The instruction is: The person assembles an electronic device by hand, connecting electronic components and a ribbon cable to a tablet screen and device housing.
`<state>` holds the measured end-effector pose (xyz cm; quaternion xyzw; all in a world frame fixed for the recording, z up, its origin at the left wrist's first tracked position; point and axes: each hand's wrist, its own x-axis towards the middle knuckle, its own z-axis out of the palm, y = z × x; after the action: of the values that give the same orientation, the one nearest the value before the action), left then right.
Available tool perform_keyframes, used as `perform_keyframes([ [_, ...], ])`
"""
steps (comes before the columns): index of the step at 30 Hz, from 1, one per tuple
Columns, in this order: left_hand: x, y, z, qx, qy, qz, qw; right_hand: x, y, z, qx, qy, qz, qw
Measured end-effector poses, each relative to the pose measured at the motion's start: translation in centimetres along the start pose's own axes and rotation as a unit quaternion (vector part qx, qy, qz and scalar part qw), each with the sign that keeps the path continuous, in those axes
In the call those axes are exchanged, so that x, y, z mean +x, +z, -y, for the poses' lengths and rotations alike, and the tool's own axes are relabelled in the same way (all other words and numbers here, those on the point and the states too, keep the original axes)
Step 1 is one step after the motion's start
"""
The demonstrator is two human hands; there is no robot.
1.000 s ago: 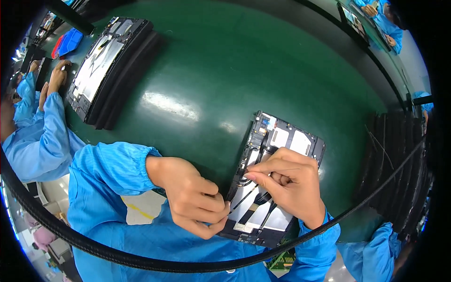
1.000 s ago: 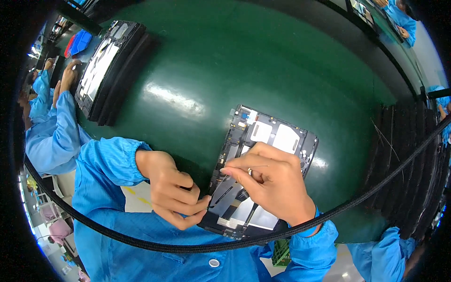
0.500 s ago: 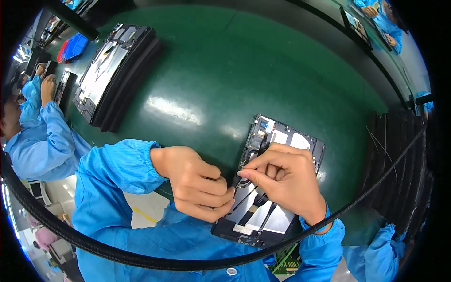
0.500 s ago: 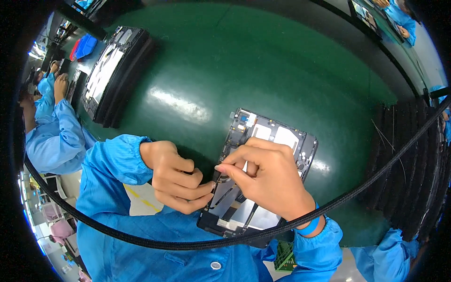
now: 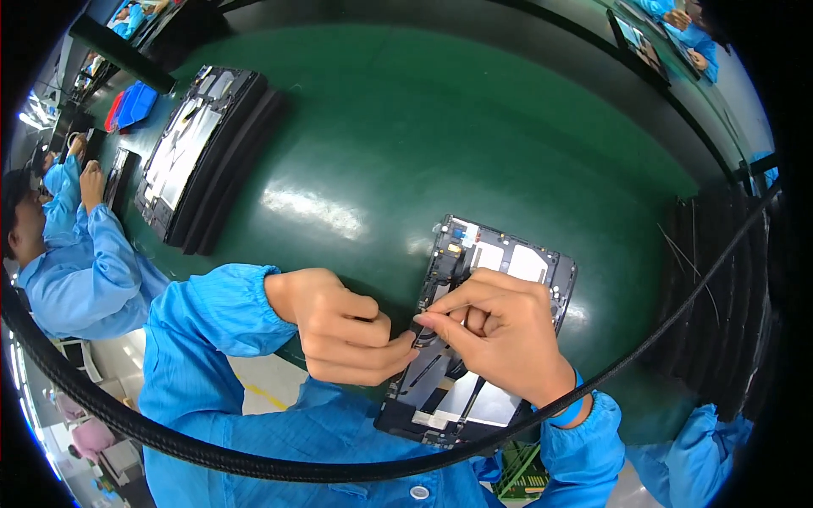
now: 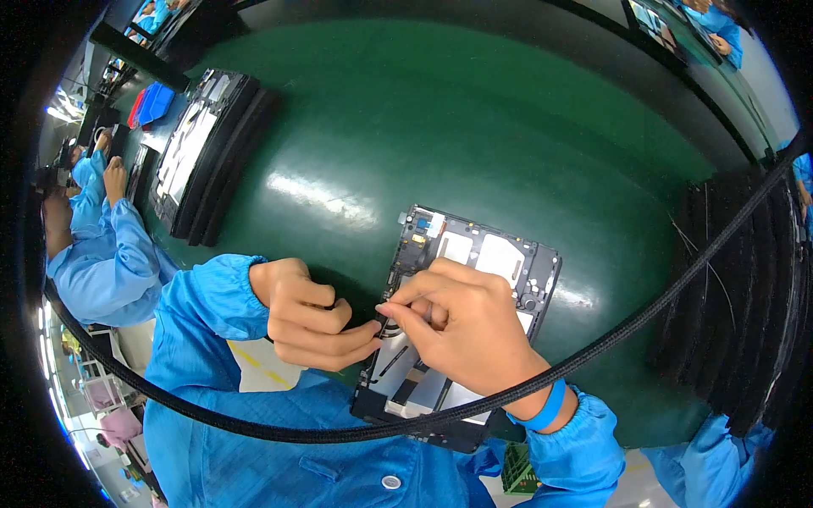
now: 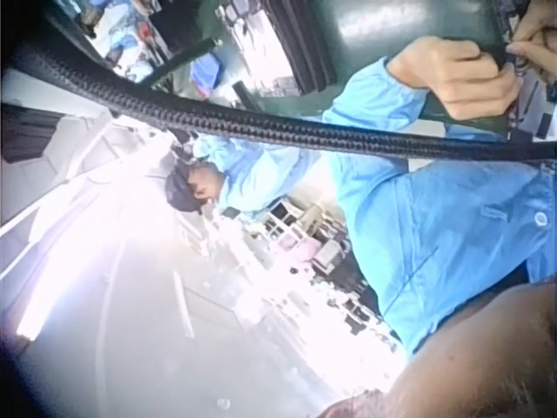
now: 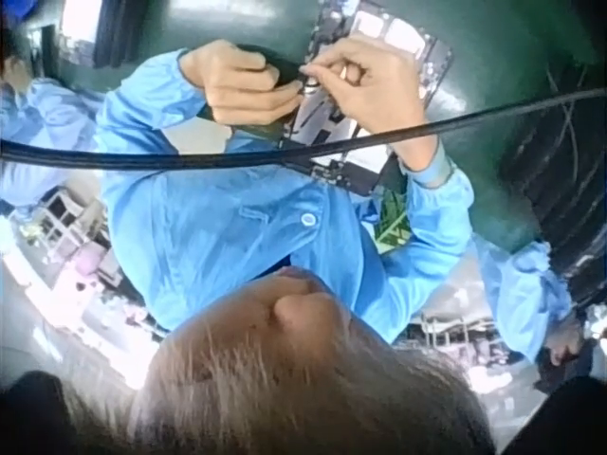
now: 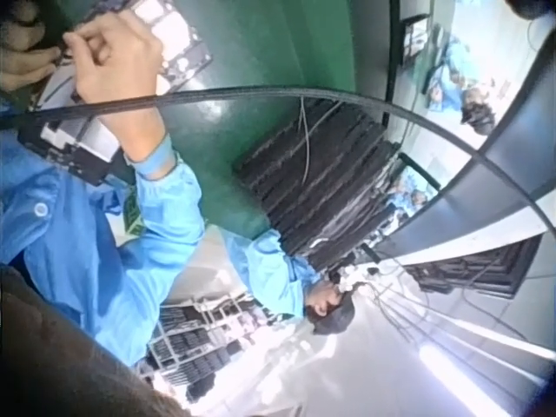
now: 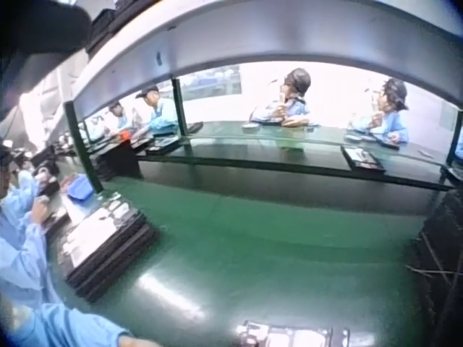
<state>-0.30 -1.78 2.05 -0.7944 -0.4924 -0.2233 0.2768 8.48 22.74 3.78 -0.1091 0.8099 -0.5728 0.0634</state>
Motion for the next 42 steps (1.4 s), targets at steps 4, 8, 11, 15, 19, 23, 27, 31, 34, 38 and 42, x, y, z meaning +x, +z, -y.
perform_keyframes([
  [4, 0.2, 0.0, 0.0, -0.006, -0.006, 0.001, 1.000, -0.2, 0.1, -0.1, 0.002, -0.006, -0.003, 1.000],
  [8, 0.0, 0.2, -0.1, -0.011, -0.003, -0.013, 1.000, -0.1, 0.2, 0.0, -0.003, -0.008, -0.005, 1.000],
  [11, 0.0, 0.0, -0.1, -0.006, 0.000, -0.007, 1.000, -0.1, 0.3, 0.0, -0.007, -0.007, -0.004, 1.000],
  [15, 0.0, 0.4, -0.1, -0.014, -0.004, -0.009, 1.000, -0.1, 0.3, 0.1, -0.011, -0.004, -0.007, 1.000],
  [19, 0.1, 0.4, -0.3, -0.014, -0.012, -0.007, 1.000, 0.0, 0.2, 0.3, -0.012, 0.000, -0.008, 1.000],
  [23, 0.0, 1.1, -0.1, -0.013, -0.011, -0.003, 1.000, 0.8, 0.0, 0.6, -0.013, 0.027, 0.018, 0.999],
  [27, -0.1, 0.9, -0.1, -0.018, -0.008, -0.010, 1.000, 1.2, -0.4, 1.1, -0.012, 0.080, 0.041, 0.996],
  [31, -0.4, 0.6, -0.1, 0.037, 0.016, -0.014, 0.999, 1.1, -0.3, 1.1, -0.020, 0.073, 0.031, 0.997],
  [34, -0.3, 0.5, 0.2, 0.030, 0.023, -0.018, 0.999, 1.2, -0.3, 0.8, 0.001, 0.055, 0.030, 0.998],
  [38, -0.6, 0.4, 1.0, 0.043, -0.018, -0.008, 0.999, 1.0, 0.1, 0.6, 0.003, 0.051, 0.011, 0.999],
  [42, -0.4, 0.4, 0.8, 0.041, 0.000, 0.000, 0.999, 1.0, 0.0, 0.7, 0.012, 0.060, -0.004, 0.998],
])
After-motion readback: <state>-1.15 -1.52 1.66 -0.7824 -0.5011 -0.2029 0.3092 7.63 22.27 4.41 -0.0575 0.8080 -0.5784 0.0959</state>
